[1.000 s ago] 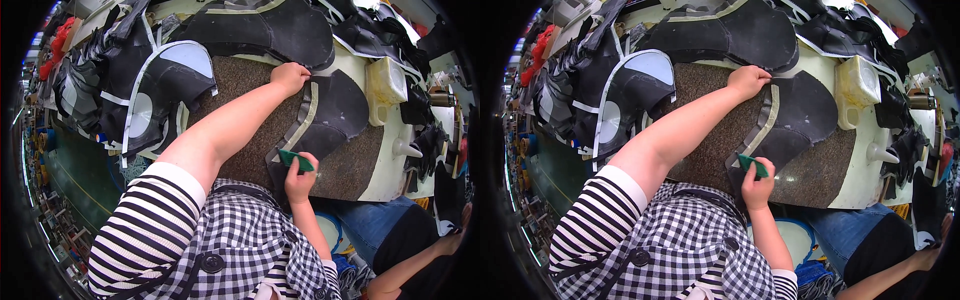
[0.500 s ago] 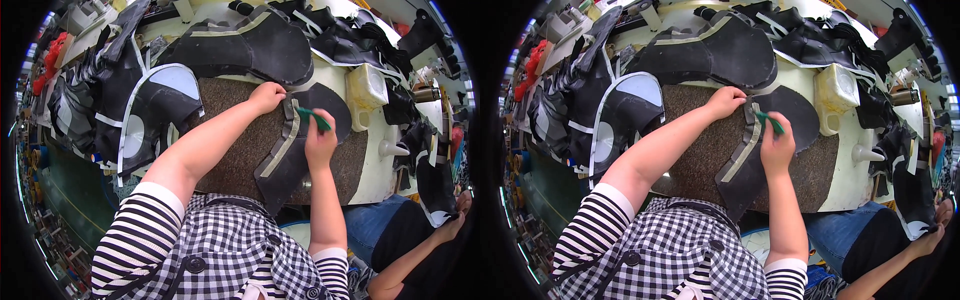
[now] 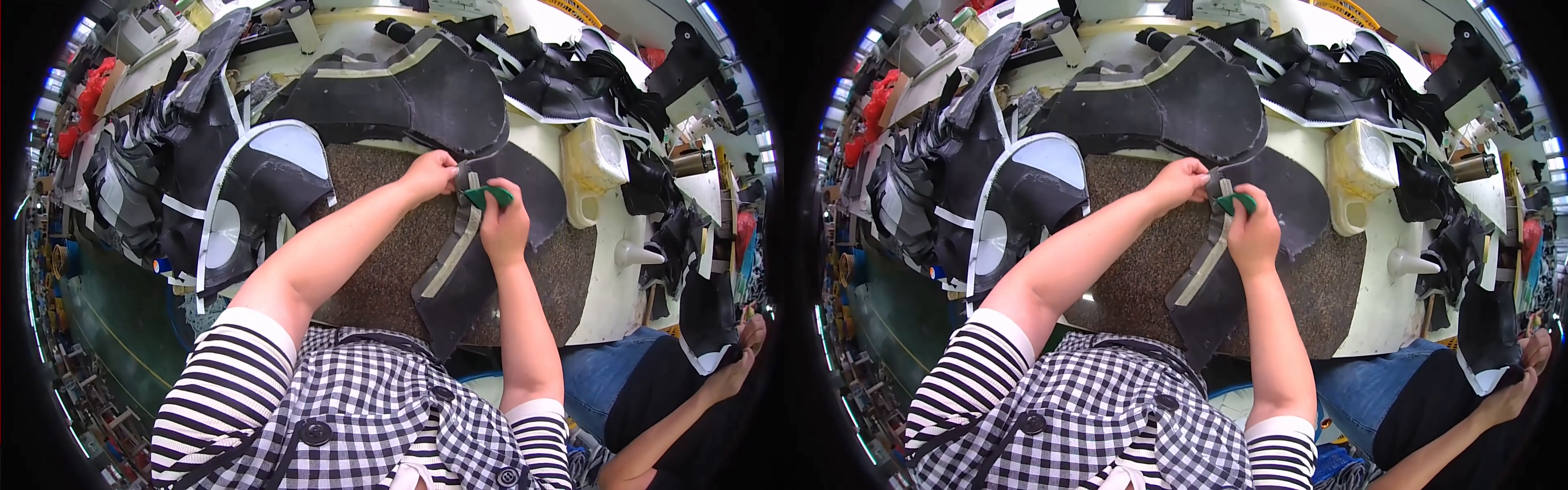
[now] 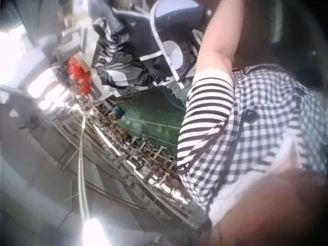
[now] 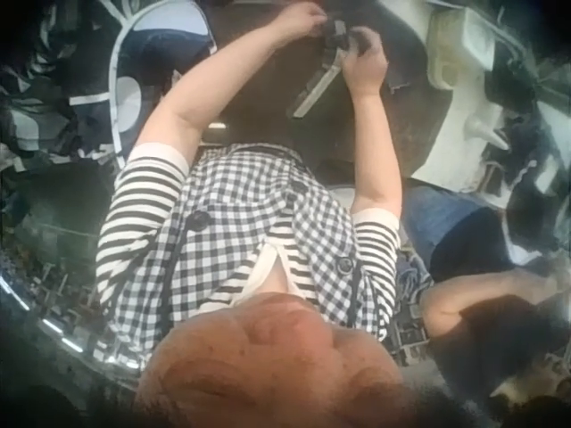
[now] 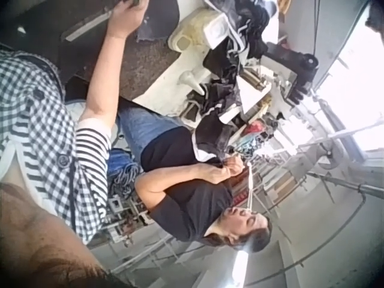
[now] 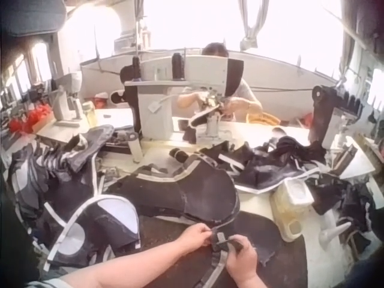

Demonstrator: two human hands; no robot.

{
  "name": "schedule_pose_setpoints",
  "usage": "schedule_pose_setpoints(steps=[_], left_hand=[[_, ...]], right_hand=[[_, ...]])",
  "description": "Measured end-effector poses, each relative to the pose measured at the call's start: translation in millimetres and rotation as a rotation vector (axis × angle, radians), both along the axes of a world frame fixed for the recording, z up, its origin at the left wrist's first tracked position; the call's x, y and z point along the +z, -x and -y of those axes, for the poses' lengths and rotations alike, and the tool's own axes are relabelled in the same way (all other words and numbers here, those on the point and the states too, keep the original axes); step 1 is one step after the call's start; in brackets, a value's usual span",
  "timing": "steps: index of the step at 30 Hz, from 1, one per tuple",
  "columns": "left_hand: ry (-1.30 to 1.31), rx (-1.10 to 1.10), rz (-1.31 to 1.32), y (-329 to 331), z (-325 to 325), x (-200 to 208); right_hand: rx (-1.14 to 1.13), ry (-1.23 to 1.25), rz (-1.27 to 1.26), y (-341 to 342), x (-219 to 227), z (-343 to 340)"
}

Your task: Manufacturing shoe components by applying adhesive and joining parts.

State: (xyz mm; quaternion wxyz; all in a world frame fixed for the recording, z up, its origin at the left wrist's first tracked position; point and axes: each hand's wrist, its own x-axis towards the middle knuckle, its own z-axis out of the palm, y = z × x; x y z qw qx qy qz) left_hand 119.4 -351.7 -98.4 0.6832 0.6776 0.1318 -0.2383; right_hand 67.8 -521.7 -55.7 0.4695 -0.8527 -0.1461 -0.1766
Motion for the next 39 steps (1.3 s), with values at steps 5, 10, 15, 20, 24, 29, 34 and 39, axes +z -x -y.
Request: schedule_pose_setpoints(steps=[5, 10, 15, 20, 24, 29, 34, 39], left_hand=[[0.228, 0.073, -0.052, 16.1, 3.9, 16.4], [0.385, 0.088, 0.103, 38.9, 4.1, 50.5], [0.499, 0.159, -0.037, 62.2, -52.8, 59.5], [0.002, 0.461, 0.018, 118.6, -57.0, 31.5], [-0.481, 0.172, -0.036, 203.8, -32.1, 29.7], [-0.887, -0.189, 0.125, 230.0, -2.6, 37.1], [-1.043, -0.16, 0.267, 225.4, -1.8, 39.7], [-1.25, 0.109, 0.274, 237.8, -65.6, 29.2]], right_hand=[[-0.105, -0.037, -0.066, 15.7, 14.5, 5.3], [-0.14, -0.349, -0.11, 17.6, 35.7, 17.5], [-0.281, -0.888, -0.282, 57.0, 39.2, 60.0], [-0.412, -1.139, -0.364, 92.3, 24.7, 84.4], [-0.579, -1.095, -0.22, 89.2, 21.0, 119.3], [-0.512, -0.297, 0.046, 13.4, 15.1, 188.8], [-0.599, 0.07, 0.02, -68.5, -14.7, 228.9], [-0.624, -0.011, -0.258, -83.8, -43.4, 269.1]])
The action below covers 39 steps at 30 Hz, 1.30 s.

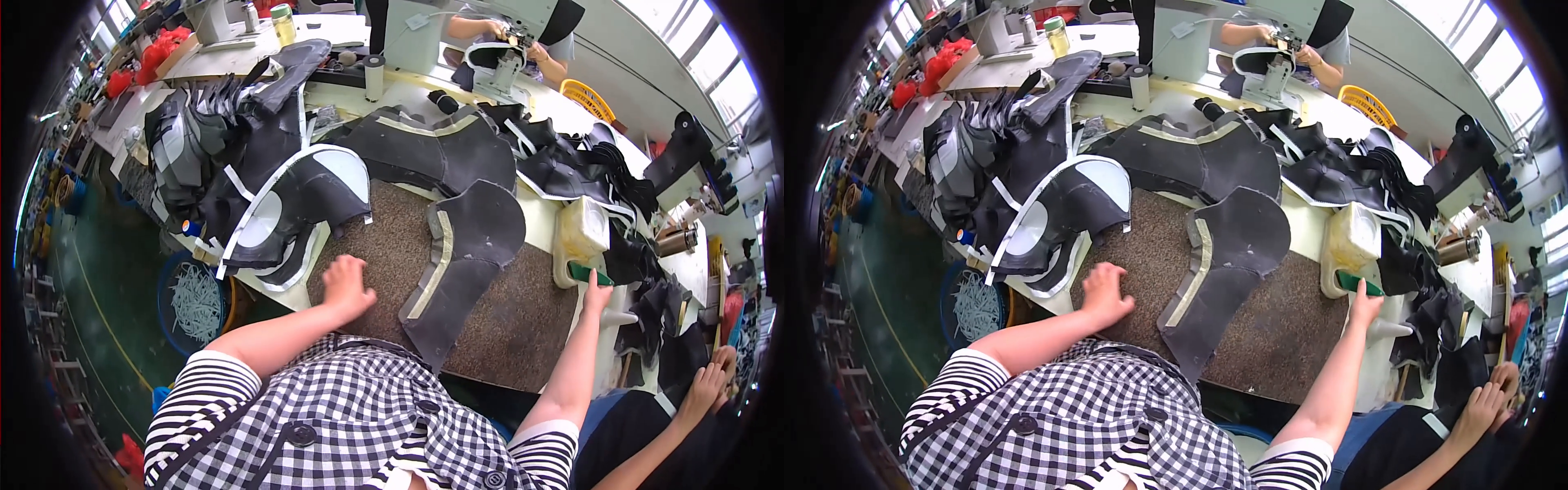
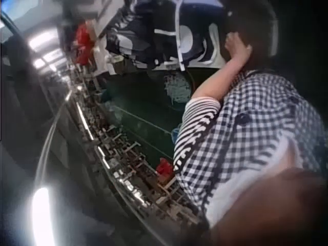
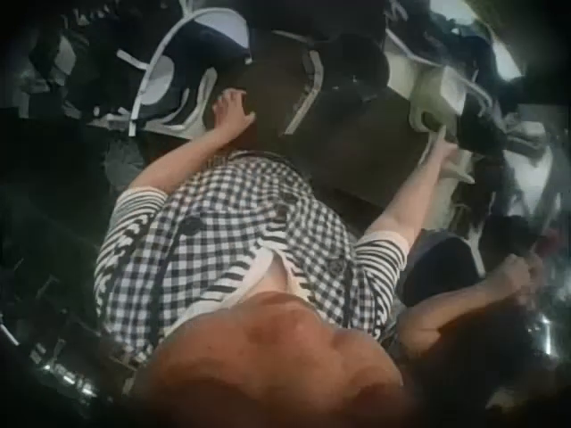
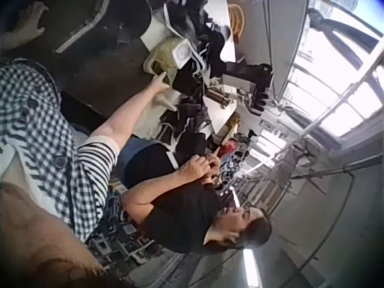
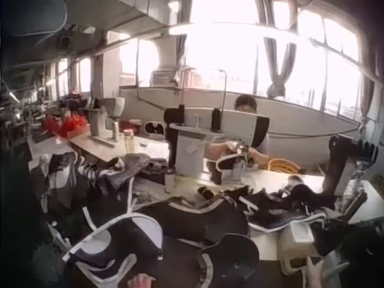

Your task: Manufacturing shoe components by applying adhesive and joining parts.

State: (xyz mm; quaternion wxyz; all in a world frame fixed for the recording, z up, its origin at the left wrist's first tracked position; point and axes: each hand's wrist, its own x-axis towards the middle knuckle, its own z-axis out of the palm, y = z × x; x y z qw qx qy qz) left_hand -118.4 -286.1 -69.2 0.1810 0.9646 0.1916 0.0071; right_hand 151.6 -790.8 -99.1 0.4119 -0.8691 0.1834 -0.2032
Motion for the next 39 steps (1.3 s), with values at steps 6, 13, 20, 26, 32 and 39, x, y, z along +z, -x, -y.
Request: schedule_pose_setpoints(steps=[6, 13, 20, 26, 32, 39], left_hand=[[0.198, -0.017, 0.21, 35.3, -35.0, -25.6], [-0.139, -0.353, 0.257, 56.9, -35.5, -31.7], [-0.111, -0.374, 0.266, 47.3, -47.3, -36.0], [-0.045, -0.408, 0.305, 43.9, -50.6, -32.1], [0.103, -0.352, 0.203, 44.2, -58.3, -29.8], [0.302, -0.509, 0.413, 78.4, -86.1, -59.9]], right_hand=[[0.063, -0.007, 0.094, 21.1, 10.2, 5.0], [0.113, 0.453, -0.08, 20.6, 38.2, -31.1], [0.248, -0.196, -0.242, 93.2, 29.2, -113.0], [0.327, -0.843, -0.457, 146.7, 41.1, -267.1], [1.028, -1.482, -0.222, 180.5, 135.2, -263.2], [0.776, -0.142, -0.399, 211.3, 172.2, -309.4]])
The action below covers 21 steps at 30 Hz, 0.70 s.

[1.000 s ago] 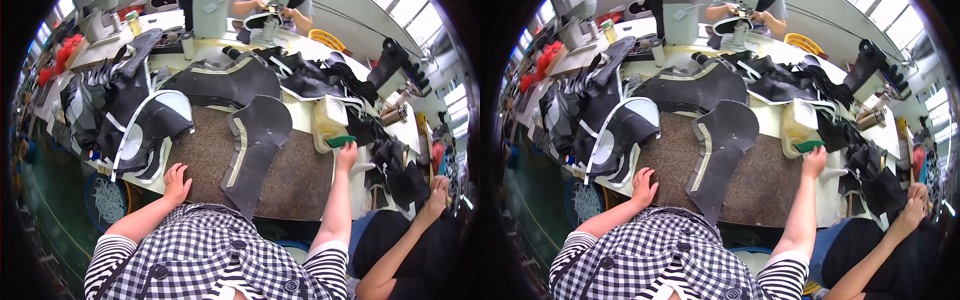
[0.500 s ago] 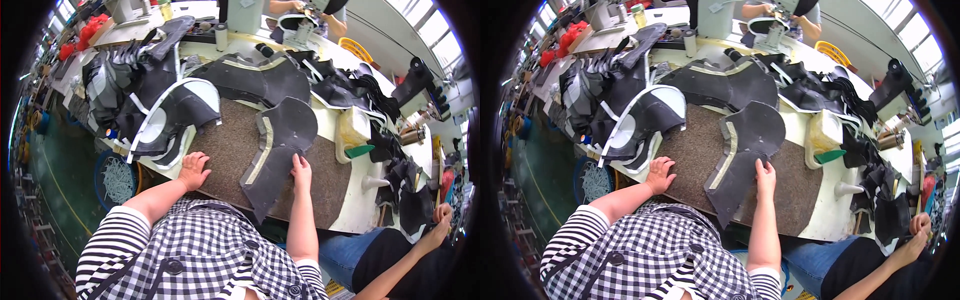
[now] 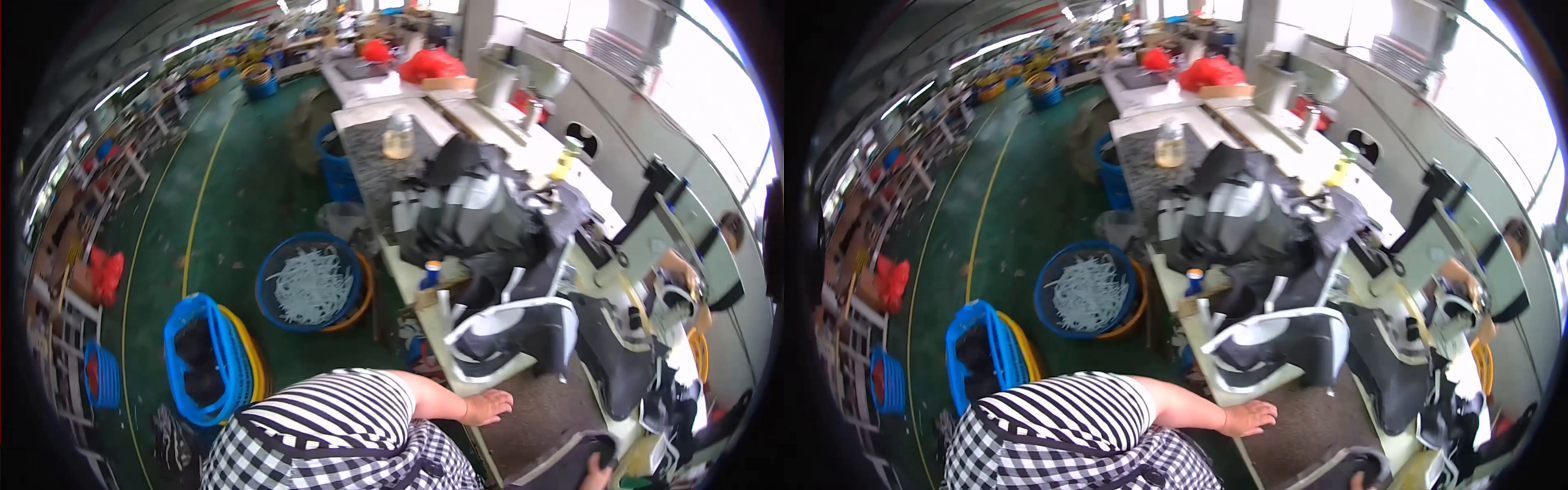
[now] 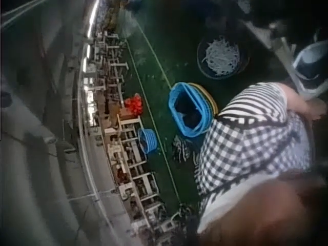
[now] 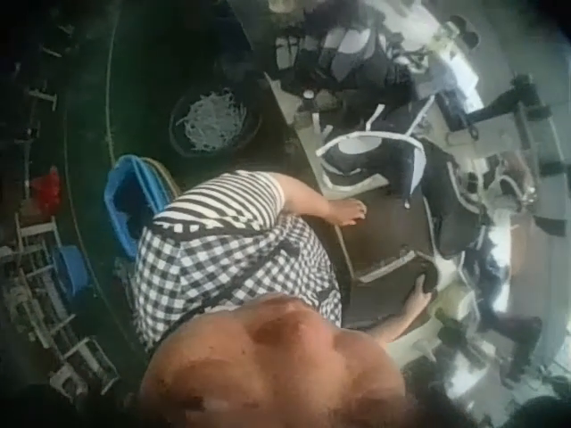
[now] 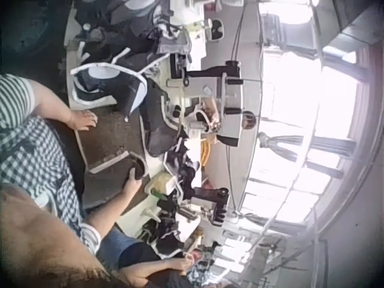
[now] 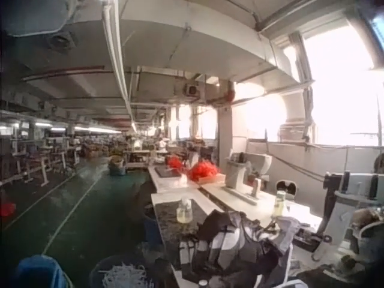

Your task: Manufacturing shoe components by applying adhesive and joining parts.

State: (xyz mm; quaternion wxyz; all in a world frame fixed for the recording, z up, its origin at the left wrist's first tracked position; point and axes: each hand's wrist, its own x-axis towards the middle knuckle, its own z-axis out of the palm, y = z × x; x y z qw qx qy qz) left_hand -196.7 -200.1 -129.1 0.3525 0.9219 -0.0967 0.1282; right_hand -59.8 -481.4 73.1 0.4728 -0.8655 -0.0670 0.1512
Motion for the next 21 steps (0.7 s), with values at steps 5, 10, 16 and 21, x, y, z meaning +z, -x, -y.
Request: schedule_pose_setpoints(steps=[5, 10, 16, 21], left_hand=[[0.016, -0.236, -0.258, 113.9, -57.0, -9.7], [0.227, 0.415, -0.599, 239.3, -155.8, -3.8], [0.089, 1.008, -0.566, 379.9, -264.4, -56.1], [0.159, 1.216, -0.646, 443.2, -278.3, -114.6]], right_hand=[[-0.017, -0.034, 0.016, 34.0, 52.6, -85.2], [0.087, 0.016, 0.131, 20.9, 32.9, -147.5], [0.169, 0.174, 0.351, 8.3, 36.6, -180.9], [0.359, 0.16, 0.633, 54.2, 74.0, -223.0]])
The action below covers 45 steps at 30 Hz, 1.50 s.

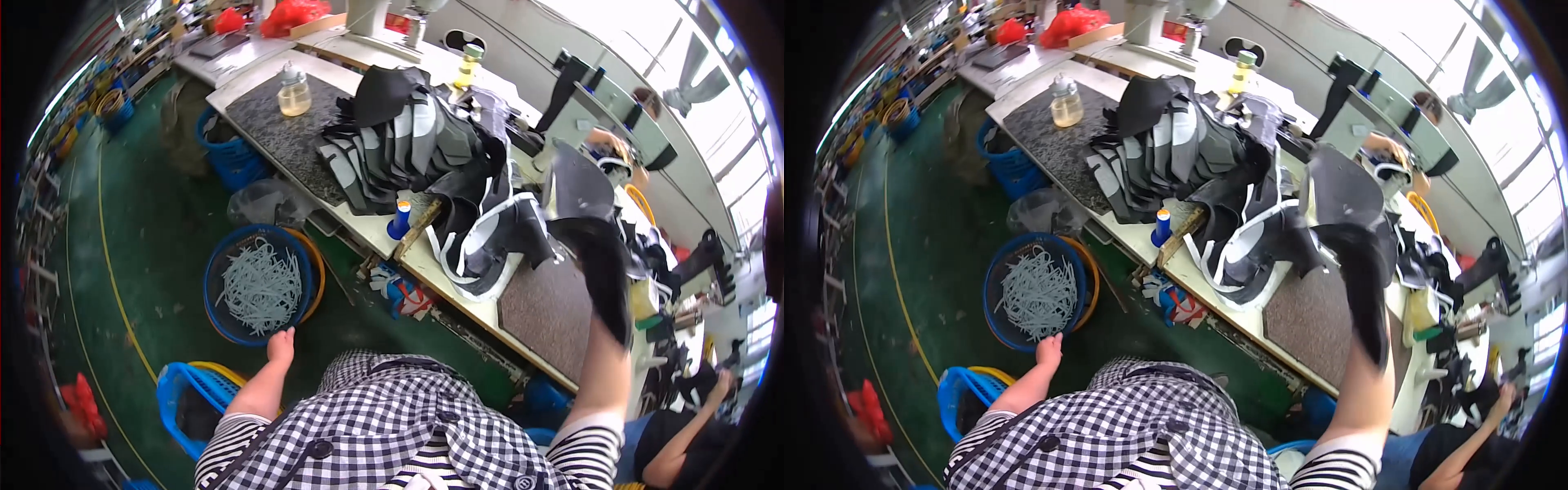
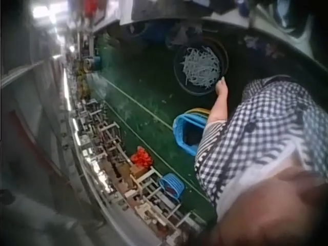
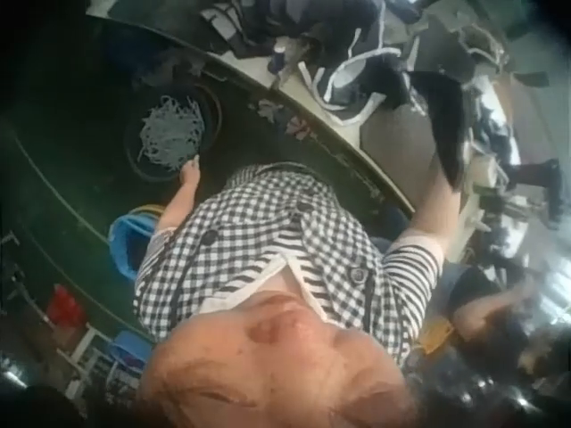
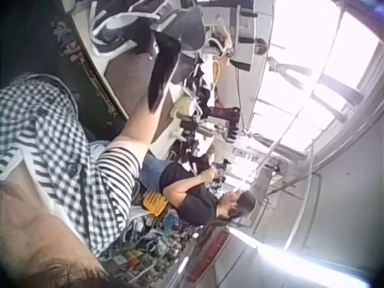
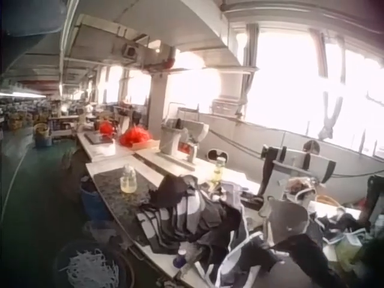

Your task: Manufacturing shoe components by applying adhesive and joining parts.

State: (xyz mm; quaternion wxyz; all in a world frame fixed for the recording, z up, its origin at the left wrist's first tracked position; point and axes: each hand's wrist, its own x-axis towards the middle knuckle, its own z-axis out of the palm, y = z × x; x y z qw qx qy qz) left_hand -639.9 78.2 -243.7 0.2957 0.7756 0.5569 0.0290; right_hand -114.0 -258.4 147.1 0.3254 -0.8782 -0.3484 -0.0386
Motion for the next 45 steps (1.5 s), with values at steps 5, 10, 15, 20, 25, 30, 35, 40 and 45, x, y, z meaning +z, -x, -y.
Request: schedule_pose_setpoints(steps=[5, 10, 15, 20, 25, 30, 35, 40, 45], left_hand=[[0.124, -0.079, -0.056, -17.0, 27.8, -20.0], [0.203, -0.247, -0.004, -70.6, 46.6, 25.1], [0.188, -0.381, 0.329, -144.8, 45.3, 86.0], [0.026, -0.708, 0.931, -264.4, 82.8, 169.8], [-0.654, -0.725, 0.672, -395.2, 101.2, 210.8], [0.003, -0.863, 0.409, -489.9, 83.7, 248.7], [0.154, -1.081, 0.699, -562.0, 69.9, 356.6], [-0.07, -1.185, 0.849, -551.8, 60.1, 374.8], [-0.383, -1.117, 0.251, -496.4, 20.4, 335.8]], right_hand=[[-0.183, -0.611, -0.571, -0.5, 31.7, -10.6], [-0.329, -0.128, -0.151, -3.5, -11.3, 16.9], [-0.444, -0.876, -0.546, 47.6, -52.4, 65.3], [-0.572, -0.778, -0.408, 117.7, -103.9, 98.5], [-0.557, -1.261, -0.865, 158.2, -136.8, 115.2], [-0.689, -1.368, -0.819, 175.1, -145.8, 147.7], [-0.669, -1.472, -0.833, 168.3, -153.3, 182.6], [-0.576, -1.501, -0.832, 145.4, -151.3, 190.2], [-0.756, -1.319, -0.79, 113.4, -125.6, 181.5]])
